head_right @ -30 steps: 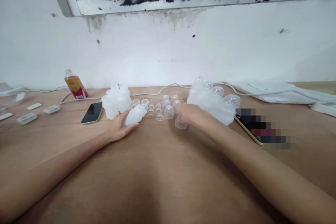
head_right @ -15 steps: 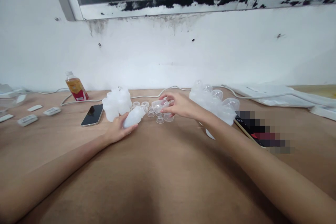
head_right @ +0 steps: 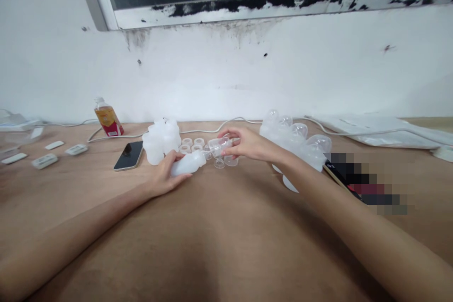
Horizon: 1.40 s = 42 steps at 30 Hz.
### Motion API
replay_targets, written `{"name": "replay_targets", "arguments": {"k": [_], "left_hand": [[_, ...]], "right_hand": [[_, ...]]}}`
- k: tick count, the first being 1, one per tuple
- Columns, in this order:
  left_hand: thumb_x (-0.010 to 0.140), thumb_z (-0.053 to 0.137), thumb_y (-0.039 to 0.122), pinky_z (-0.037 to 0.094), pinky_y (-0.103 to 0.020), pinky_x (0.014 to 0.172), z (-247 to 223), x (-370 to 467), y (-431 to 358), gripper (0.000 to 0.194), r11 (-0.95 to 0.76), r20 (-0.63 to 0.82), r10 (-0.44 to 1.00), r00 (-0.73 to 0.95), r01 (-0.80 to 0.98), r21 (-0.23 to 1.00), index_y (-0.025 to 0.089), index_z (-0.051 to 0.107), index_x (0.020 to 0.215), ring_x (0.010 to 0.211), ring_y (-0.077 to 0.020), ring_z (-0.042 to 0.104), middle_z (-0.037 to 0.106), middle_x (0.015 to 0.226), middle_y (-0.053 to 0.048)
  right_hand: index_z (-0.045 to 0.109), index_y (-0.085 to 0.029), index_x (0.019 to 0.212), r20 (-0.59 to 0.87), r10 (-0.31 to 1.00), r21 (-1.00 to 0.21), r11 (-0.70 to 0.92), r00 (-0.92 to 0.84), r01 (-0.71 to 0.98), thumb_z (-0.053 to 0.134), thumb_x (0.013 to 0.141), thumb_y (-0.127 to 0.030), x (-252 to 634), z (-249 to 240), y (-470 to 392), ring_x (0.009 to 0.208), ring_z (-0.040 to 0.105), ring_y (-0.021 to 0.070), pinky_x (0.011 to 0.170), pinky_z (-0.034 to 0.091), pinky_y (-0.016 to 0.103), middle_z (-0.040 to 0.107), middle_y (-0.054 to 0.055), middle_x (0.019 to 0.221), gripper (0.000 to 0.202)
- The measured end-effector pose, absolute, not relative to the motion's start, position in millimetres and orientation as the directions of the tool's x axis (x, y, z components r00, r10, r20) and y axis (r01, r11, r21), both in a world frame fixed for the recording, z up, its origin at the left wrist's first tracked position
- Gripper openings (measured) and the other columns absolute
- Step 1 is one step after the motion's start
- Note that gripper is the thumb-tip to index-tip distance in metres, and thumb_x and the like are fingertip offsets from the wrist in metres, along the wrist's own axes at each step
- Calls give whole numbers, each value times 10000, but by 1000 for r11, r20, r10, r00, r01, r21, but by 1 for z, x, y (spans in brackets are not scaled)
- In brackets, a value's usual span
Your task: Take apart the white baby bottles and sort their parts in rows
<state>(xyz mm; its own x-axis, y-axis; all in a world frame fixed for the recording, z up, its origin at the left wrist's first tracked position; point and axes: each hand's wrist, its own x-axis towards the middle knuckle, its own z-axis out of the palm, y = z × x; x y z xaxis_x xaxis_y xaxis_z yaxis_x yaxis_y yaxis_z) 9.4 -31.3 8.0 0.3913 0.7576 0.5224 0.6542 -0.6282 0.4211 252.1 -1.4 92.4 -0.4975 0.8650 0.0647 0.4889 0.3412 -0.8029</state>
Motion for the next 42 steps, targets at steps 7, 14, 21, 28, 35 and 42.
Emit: {"name": "replay_targets", "arguments": {"k": [7, 14, 21, 28, 35, 42], "left_hand": [[729, 496, 416, 428, -342, 764, 10, 12, -33, 362, -620, 500, 766, 404, 671, 407, 191, 380, 987, 919, -189, 504, 518, 1003, -63], [722, 501, 433, 429, -333, 769, 11, 10, -31, 368, -621, 507, 767, 393, 654, 432, 178, 399, 966, 895, -178, 505, 517, 967, -54], [709, 516, 432, 418, -322, 777, 10, 10, -32, 400, -679, 519, 716, 467, 638, 364, 179, 422, 1004, 894, -181, 513, 515, 948, -48], [710, 513, 410, 420, -319, 753, 8, 8, -29, 369, -661, 515, 737, 438, 625, 415, 176, 427, 983, 878, -183, 520, 533, 956, -54], [683, 544, 426, 425, -300, 696, 9, 7, -29, 375, -666, 492, 743, 453, 574, 477, 175, 444, 942, 821, -172, 526, 550, 909, -36], [649, 600, 423, 415, -335, 799, 11, 11, -29, 558, -678, 473, 734, 487, 494, 544, 178, 362, 1091, 969, -201, 481, 494, 1069, -74]], "right_hand": [[493, -158, 1008, 36, 872, -785, 327, -488, 526, 627, 600, -271, 249, 95, -4, 639, 548, 88, 585, 511, 257, 505, 87, 1036, 444], [481, -166, 996, 24, 824, -805, 351, -565, 479, 596, 617, -251, 247, 84, 1, 721, 561, 111, 615, 489, 249, 501, 75, 1045, 406], [527, -185, 1011, 52, 808, -776, 403, -587, 485, 635, 582, -270, 238, 70, 1, 764, 577, 143, 664, 471, 272, 564, 50, 1009, 451], [521, -165, 1096, 73, 820, -798, 389, -567, 461, 637, 597, -316, 228, 59, -3, 791, 570, 158, 688, 453, 274, 622, 43, 906, 535], [562, -177, 1076, 114, 832, -721, 446, -543, 531, 654, 582, -330, 224, 58, -11, 736, 552, 167, 629, 430, 271, 629, 24, 793, 525], [562, -230, 1053, 232, 756, -467, 639, -613, 611, 592, 649, -383, 230, 102, -31, 763, 538, 157, 618, 411, 251, 601, 25, 938, 433]]}}
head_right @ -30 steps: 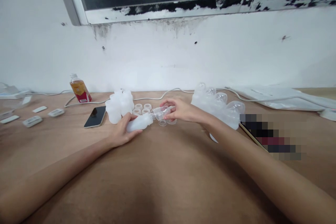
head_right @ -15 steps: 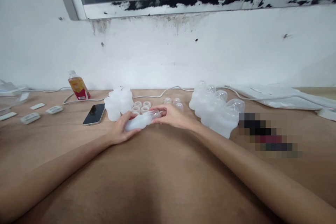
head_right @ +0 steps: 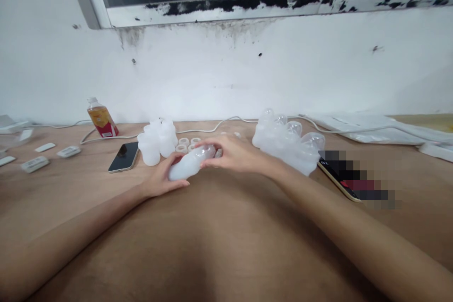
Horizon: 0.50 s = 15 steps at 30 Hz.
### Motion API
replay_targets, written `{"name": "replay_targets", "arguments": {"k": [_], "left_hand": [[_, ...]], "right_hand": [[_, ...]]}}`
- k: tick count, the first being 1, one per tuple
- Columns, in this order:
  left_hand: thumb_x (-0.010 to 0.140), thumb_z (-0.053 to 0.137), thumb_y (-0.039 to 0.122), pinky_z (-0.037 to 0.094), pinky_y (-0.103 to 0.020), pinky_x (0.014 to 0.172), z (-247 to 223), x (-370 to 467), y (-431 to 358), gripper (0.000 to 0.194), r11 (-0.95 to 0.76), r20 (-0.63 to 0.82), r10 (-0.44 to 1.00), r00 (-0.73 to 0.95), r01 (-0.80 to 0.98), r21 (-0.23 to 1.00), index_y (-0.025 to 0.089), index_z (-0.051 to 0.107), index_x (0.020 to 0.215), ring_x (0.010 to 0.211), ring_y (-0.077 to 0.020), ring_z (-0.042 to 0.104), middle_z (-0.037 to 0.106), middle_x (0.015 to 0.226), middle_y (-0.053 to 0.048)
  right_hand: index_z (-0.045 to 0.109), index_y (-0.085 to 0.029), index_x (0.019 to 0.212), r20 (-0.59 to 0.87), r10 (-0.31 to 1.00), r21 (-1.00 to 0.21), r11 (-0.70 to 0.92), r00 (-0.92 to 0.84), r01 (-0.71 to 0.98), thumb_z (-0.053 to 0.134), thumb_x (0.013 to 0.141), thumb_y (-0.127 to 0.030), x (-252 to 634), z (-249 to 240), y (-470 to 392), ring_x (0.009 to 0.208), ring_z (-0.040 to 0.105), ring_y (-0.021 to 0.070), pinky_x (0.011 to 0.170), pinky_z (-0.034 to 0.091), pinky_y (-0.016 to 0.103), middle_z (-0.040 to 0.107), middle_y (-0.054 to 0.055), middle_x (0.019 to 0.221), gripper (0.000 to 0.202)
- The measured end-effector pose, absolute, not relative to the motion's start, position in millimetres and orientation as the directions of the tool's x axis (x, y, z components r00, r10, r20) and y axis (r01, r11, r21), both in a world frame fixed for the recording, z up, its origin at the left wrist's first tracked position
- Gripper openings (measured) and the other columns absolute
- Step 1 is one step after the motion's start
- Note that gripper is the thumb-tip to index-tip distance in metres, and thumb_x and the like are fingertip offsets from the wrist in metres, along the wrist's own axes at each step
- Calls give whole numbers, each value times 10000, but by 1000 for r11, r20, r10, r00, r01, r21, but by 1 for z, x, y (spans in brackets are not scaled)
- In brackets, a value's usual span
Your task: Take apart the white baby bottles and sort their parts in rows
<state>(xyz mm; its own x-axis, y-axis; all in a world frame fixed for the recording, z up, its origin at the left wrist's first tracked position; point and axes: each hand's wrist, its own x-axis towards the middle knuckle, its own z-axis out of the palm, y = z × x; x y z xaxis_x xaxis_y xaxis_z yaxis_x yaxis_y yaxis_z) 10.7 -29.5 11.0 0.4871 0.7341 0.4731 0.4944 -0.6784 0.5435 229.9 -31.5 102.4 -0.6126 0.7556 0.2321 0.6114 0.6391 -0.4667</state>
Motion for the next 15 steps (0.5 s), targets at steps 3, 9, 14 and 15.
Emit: {"name": "replay_targets", "arguments": {"k": [3, 9, 14, 15], "left_hand": [[662, 602, 393, 442, -321, 743, 7, 12, -26, 608, -681, 517, 732, 443, 459, 571, 179, 303, 1147, 965, -201, 479, 464, 1096, -101], [730, 542, 336, 443, -294, 694, 4, 13, -24, 379, -725, 554, 688, 469, 466, 506, 190, 408, 1053, 868, -163, 499, 498, 975, -69], [747, 519, 331, 444, -275, 664, 6, 13, -26, 317, -734, 546, 679, 491, 479, 481, 185, 438, 1016, 823, -148, 502, 501, 962, -65], [749, 516, 330, 444, -270, 660, 6, 13, -26, 309, -736, 547, 676, 494, 477, 480, 181, 441, 1010, 813, -144, 502, 504, 953, -63]], "right_hand": [[535, -217, 1042, 409, 762, -349, 638, -501, 686, 538, 690, -435, 251, 135, -40, 744, 540, 151, 629, 416, 259, 583, 41, 946, 414], [485, -163, 1065, 595, 797, -115, 211, -103, 971, 485, 715, -510, 298, 160, -18, 745, 510, 199, 650, 377, 337, 562, 89, 808, 493], [514, -168, 1037, 401, 916, 19, 2, -9, 1000, 468, 716, -491, 297, 148, 13, 770, 512, 246, 552, 348, 306, 561, 119, 875, 458], [513, -168, 1039, 373, 928, 46, -26, 7, 999, 463, 718, -484, 295, 146, 16, 771, 515, 250, 541, 337, 300, 562, 125, 889, 453]]}}
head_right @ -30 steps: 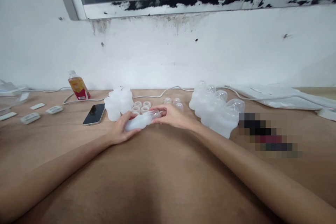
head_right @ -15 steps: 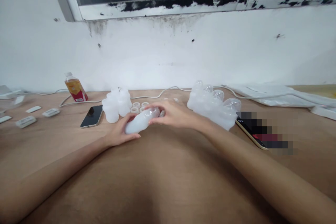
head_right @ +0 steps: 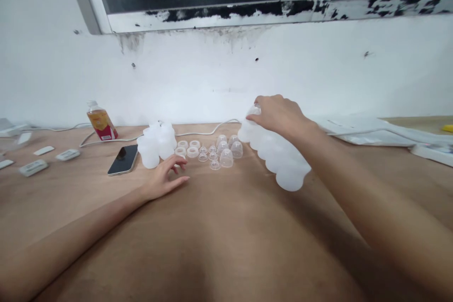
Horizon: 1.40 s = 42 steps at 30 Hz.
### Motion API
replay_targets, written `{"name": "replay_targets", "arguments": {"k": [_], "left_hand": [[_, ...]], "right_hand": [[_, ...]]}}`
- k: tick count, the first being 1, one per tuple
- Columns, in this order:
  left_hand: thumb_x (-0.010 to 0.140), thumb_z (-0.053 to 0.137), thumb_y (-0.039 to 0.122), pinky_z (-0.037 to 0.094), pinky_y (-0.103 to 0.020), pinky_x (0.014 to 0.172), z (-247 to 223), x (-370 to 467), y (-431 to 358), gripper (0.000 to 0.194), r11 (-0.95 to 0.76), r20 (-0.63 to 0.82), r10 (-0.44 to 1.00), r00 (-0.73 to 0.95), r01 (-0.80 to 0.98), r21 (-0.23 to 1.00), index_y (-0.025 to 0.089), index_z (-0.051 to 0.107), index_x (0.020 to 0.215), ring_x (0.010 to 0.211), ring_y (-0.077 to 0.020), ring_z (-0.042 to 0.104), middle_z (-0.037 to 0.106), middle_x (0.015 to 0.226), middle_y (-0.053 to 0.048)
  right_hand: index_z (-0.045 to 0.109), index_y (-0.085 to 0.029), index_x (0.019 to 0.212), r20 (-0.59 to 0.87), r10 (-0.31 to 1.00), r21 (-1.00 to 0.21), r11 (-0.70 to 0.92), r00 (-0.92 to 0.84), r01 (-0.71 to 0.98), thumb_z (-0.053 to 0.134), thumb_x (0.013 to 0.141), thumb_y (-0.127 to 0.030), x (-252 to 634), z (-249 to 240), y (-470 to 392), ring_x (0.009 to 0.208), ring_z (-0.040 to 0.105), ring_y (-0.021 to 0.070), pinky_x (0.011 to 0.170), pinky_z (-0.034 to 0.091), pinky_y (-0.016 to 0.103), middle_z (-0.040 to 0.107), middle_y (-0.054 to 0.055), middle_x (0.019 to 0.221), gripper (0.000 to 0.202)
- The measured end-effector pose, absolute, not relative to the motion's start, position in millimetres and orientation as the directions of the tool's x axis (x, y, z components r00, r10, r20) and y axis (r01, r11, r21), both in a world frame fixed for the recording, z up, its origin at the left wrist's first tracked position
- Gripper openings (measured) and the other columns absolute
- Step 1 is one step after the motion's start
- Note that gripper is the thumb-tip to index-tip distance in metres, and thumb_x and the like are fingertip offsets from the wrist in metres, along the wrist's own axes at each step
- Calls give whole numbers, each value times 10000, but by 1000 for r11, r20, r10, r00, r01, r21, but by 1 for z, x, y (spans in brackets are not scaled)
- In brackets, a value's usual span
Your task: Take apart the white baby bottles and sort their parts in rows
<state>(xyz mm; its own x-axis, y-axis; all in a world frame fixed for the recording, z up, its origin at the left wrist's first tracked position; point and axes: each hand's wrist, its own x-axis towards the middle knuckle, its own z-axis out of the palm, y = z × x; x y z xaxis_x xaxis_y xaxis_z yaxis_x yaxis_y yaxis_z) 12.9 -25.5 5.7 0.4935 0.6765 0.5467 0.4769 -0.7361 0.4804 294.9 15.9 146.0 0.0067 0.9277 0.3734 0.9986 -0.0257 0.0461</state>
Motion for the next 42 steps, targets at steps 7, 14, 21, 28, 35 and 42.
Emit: {"name": "replay_targets", "arguments": {"k": [7, 14, 21, 28, 35, 42], "left_hand": [[752, 511, 336, 439, -251, 642, 7, 14, -25, 289, -744, 532, 669, 519, 478, 468, 157, 456, 971, 769, -128, 494, 513, 909, -58], [767, 484, 340, 440, -250, 655, 6, 13, -25, 293, -727, 493, 687, 534, 519, 450, 161, 455, 997, 779, -134, 499, 514, 892, -53], [790, 430, 335, 410, -309, 807, 2, 16, -26, 282, -770, 414, 630, 657, 595, 228, 153, 481, 999, 899, -174, 488, 498, 995, -82], [827, 346, 376, 360, -307, 910, 9, 10, -34, 378, -800, 242, 600, 762, 571, 184, 152, 463, 1108, 1047, -184, 449, 468, 1156, -91], [812, 300, 492, 142, -355, 1045, 6, -4, -42, 639, -779, 76, 614, 786, 588, 218, 129, 151, 1316, 1271, -199, 132, 168, 1381, -101], [800, 350, 479, 178, -375, 1031, 4, -3, -39, 617, -770, 120, 624, 772, 582, 262, 169, 188, 1308, 1266, -198, 155, 189, 1376, -84]], "right_hand": [[512, -154, 1052, 235, 971, 156, -77, 39, 985, 496, 718, -387, 282, 133, 27, 801, 520, 239, 546, 296, 290, 572, 128, 916, 407], [526, -132, 1011, 211, 975, 187, -108, 68, 976, 501, 726, -374, 282, 123, 39, 806, 528, 243, 550, 298, 295, 571, 138, 903, 374], [565, -56, 903, 209, 974, 195, -124, 83, 973, 486, 746, -373, 282, 122, 39, 818, 533, 278, 554, 323, 311, 539, 180, 903, 363], [475, -95, 1118, 508, 847, 127, 109, -159, 986, 433, 782, -365, 259, 99, 6, 994, 463, 335, 681, 425, 419, 419, 209, 1161, 433], [249, -266, 1305, 174, 585, -186, 810, -793, 557, 314, 836, -397, 224, 10, -46, 1238, 226, 207, 1025, 221, 374, 252, 12, 1362, 491], [309, -254, 1282, 187, 621, -310, 773, -761, 554, 346, 826, -391, 224, 7, -44, 1228, 253, 206, 1014, 242, 409, 286, 27, 1343, 478]]}}
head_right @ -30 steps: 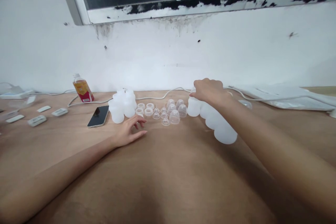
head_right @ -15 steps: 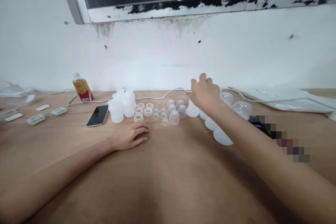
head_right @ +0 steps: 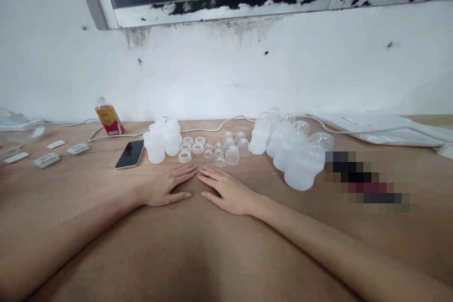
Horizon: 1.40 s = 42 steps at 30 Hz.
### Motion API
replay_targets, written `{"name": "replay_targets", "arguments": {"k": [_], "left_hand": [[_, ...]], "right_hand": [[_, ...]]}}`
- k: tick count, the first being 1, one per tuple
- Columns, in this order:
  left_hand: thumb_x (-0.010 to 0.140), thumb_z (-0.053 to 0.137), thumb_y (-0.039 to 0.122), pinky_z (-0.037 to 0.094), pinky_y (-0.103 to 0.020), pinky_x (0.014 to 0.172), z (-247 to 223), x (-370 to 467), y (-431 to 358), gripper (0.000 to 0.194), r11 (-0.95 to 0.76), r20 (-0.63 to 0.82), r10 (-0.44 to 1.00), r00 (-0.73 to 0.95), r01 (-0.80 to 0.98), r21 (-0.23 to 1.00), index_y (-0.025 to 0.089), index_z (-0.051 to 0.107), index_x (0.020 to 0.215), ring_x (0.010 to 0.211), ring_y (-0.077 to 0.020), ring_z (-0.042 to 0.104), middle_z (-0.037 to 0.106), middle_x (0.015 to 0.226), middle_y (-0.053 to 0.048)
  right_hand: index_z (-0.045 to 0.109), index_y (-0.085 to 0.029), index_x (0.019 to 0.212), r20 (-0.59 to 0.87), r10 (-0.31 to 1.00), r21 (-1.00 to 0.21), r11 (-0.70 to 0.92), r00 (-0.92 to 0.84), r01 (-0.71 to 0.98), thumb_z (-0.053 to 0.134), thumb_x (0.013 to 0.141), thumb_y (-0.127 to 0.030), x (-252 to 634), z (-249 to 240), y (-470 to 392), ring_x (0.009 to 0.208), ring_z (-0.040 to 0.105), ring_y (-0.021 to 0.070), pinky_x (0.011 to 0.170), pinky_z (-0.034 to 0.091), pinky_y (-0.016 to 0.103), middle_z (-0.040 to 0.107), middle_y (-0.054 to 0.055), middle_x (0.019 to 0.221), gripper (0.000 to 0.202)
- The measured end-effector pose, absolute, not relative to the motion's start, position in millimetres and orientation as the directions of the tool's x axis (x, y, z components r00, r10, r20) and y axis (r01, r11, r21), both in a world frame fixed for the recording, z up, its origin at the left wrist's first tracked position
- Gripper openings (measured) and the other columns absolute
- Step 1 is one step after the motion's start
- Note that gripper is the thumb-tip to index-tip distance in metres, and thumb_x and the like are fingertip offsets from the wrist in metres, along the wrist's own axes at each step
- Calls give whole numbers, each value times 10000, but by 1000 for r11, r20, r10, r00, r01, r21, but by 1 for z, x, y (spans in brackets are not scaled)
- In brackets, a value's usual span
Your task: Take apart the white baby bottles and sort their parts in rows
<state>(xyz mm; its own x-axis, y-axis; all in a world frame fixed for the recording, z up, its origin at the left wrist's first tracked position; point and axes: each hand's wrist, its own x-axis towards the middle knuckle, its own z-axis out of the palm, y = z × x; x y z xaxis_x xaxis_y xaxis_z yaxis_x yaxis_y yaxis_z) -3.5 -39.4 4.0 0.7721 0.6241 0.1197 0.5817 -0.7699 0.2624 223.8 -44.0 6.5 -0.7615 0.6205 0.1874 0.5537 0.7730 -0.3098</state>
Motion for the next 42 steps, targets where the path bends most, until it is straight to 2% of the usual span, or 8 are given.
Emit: {"name": "replay_targets", "arguments": {"k": [8, 15, 19, 22, 28, 32, 38, 42], "left_hand": [[798, 372, 452, 186, -376, 1028, 4, -4, -41, 609, -775, 124, 620, 775, 580, 249, 157, 203, 1303, 1261, -201, 177, 221, 1366, -95], [760, 450, 258, 202, -401, 1014, -5, -4, -32, 511, -697, 381, 691, 615, 707, 123, 143, 317, 1239, 1249, -227, 190, 198, 1370, -113], [774, 434, 296, 303, -418, 941, -6, -2, -28, 481, -626, 415, 740, 530, 768, 136, 133, 332, 1215, 1144, -251, 353, 393, 1246, -137], [772, 440, 264, 369, -384, 870, -2, 1, -30, 374, -697, 410, 687, 600, 705, 135, 168, 418, 1133, 996, -221, 461, 521, 1063, -96], [779, 453, 285, 373, -388, 882, -3, 3, -29, 400, -718, 441, 681, 585, 652, 244, 194, 389, 1164, 1028, -210, 428, 484, 1120, -92], [767, 479, 267, 387, -393, 872, -2, 1, -29, 393, -692, 421, 717, 556, 644, 327, 183, 409, 1145, 1005, -205, 452, 510, 1075, -89], [731, 515, 210, 464, -309, 810, -2, -3, -26, 385, -621, 486, 781, 392, 405, 671, 177, 419, 1103, 986, -158, 502, 474, 1118, -83], [697, 560, 214, 426, -335, 876, -6, -4, -21, 332, -584, 442, 809, 388, 439, 683, 160, 477, 1014, 994, -162, 507, 510, 1079, -79]], "right_hand": [[321, -193, 1279, 169, 615, -281, 779, -770, 561, 325, 834, -398, 223, 7, -46, 1231, 248, 195, 1003, 242, 397, 304, 73, 1337, 490], [476, -156, 1109, 391, 737, -160, 645, -552, 747, 355, 816, -293, 220, 7, -42, 903, 532, 212, 766, 429, 352, 548, 116, 1018, 346], [285, -104, 1240, 327, 888, -187, 395, -322, 899, 359, 811, -325, 218, 5, -23, 652, 581, 210, 565, 426, 304, 611, 100, 777, 488], [364, -115, 1170, 281, 913, -163, 349, -296, 923, 341, 823, -329, 216, 4, -11, 594, 582, 201, 513, 389, 265, 615, 79, 677, 407], [484, -128, 964, 301, 909, -175, 348, -287, 921, 352, 819, -272, 216, 3, -3, 669, 595, 213, 565, 393, 272, 629, 112, 750, 243], [466, -113, 1004, 296, 912, -178, 345, -284, 922, 324, 825, -227, 217, 2, -3, 687, 596, 230, 577, 396, 293, 628, 126, 744, 255], [501, -143, 916, 341, 892, -301, 403, -297, 864, 351, 818, -235, 221, 1, -5, 732, 590, 216, 610, 404, 290, 632, 97, 797, 202], [525, -181, 896, 434, 817, -379, 548, -379, 746, 339, 833, -268, 218, 3, -14, 660, 572, 160, 601, 398, 262, 626, 34, 736, 215]]}}
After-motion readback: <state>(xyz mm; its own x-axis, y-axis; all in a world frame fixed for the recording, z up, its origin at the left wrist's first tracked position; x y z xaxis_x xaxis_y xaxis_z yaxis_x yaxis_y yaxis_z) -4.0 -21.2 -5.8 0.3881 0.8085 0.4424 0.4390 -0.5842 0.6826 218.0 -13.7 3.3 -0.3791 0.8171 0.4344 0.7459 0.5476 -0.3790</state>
